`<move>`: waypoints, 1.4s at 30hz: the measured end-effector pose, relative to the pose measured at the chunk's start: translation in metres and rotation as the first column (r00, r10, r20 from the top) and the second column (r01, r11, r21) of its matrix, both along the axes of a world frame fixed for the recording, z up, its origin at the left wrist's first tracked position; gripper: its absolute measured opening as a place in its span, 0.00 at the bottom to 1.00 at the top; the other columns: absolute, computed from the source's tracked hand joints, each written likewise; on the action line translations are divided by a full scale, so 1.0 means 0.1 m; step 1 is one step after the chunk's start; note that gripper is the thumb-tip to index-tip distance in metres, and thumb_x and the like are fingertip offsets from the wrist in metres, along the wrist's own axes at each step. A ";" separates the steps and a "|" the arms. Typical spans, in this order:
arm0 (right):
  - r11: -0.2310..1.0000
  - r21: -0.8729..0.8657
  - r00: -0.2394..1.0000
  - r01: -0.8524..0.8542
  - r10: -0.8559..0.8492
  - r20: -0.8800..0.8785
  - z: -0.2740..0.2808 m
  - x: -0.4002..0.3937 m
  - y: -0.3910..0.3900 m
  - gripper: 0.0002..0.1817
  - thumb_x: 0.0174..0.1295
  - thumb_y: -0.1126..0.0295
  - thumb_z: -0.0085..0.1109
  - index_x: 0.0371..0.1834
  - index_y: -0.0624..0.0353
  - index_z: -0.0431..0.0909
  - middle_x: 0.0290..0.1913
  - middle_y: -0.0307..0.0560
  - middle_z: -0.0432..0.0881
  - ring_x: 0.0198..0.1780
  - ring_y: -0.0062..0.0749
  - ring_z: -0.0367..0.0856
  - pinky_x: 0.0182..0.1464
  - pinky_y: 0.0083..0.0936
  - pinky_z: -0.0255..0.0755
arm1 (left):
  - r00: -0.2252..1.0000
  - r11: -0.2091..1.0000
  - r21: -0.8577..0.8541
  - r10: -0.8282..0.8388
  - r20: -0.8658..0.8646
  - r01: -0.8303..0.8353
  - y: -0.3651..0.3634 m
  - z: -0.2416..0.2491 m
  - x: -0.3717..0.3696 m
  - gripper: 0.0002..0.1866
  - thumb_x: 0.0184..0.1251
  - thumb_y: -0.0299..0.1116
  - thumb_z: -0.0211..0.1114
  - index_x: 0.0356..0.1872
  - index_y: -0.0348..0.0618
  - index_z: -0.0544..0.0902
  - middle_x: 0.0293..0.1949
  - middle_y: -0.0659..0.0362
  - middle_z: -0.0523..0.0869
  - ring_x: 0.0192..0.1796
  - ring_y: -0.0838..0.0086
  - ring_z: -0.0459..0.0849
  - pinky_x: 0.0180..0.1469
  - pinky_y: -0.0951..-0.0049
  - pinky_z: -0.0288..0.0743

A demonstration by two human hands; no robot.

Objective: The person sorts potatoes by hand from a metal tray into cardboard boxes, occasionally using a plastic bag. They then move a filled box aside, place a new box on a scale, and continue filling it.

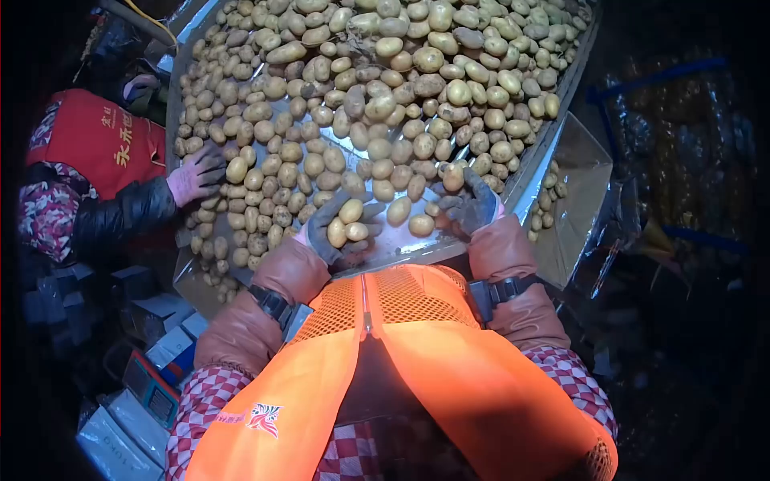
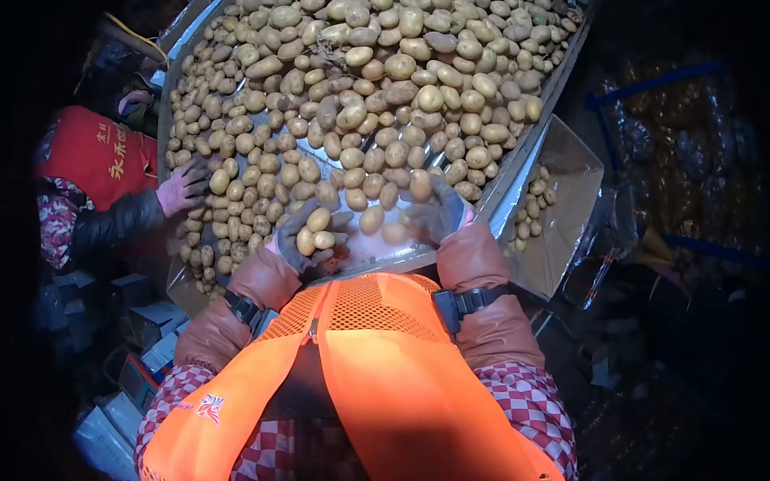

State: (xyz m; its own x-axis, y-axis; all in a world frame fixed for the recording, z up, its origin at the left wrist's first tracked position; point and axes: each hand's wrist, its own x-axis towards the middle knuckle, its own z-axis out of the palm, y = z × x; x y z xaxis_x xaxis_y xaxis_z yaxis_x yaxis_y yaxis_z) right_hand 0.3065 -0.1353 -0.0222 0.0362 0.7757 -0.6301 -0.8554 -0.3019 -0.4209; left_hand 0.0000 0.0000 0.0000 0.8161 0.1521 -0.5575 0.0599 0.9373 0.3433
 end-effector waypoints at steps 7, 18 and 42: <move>0.980 0.040 0.955 -0.195 0.180 0.235 -0.12 -0.12 0.15 0.30 0.76 0.45 0.40 0.66 0.58 0.72 0.47 0.52 0.84 0.35 0.34 0.83 0.31 0.26 0.73 | 0.979 0.984 -0.087 0.167 0.115 -0.158 -0.02 0.26 0.36 0.32 0.79 0.54 0.50 0.74 0.45 0.63 0.72 0.47 0.70 0.57 0.60 0.83 0.39 0.74 0.78; 0.829 -0.085 0.720 -0.553 0.527 0.452 0.32 -1.10 0.35 0.26 0.73 0.52 0.52 0.68 0.54 0.71 0.43 0.44 0.85 0.28 0.25 0.80 0.26 0.23 0.71 | 0.940 0.944 -0.223 0.285 0.186 -0.242 -0.33 0.08 0.04 0.21 0.74 0.41 0.60 0.65 0.50 0.74 0.57 0.59 0.80 0.45 0.72 0.82 0.42 0.74 0.78; 0.816 0.006 0.746 -0.578 0.526 0.408 0.16 -1.18 0.60 0.23 0.71 0.62 0.57 0.64 0.63 0.71 0.47 0.50 0.83 0.47 0.33 0.83 0.49 0.28 0.78 | -0.157 0.672 0.712 0.740 -0.653 0.203 0.62 -0.95 -2.77 0.37 0.69 0.63 0.53 0.77 0.73 0.56 0.73 0.44 0.68 0.72 0.47 0.70 0.73 0.50 0.61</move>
State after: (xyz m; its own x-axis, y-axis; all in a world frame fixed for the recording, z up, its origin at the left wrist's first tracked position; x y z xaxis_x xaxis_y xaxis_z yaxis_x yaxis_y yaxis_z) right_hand 0.1884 -0.0750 -0.0062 -0.2139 0.8033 -0.5559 -0.3253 -0.5951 -0.7348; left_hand -0.2766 0.0623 -0.0951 -0.6363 0.7180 -0.2822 0.5128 0.6669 0.5406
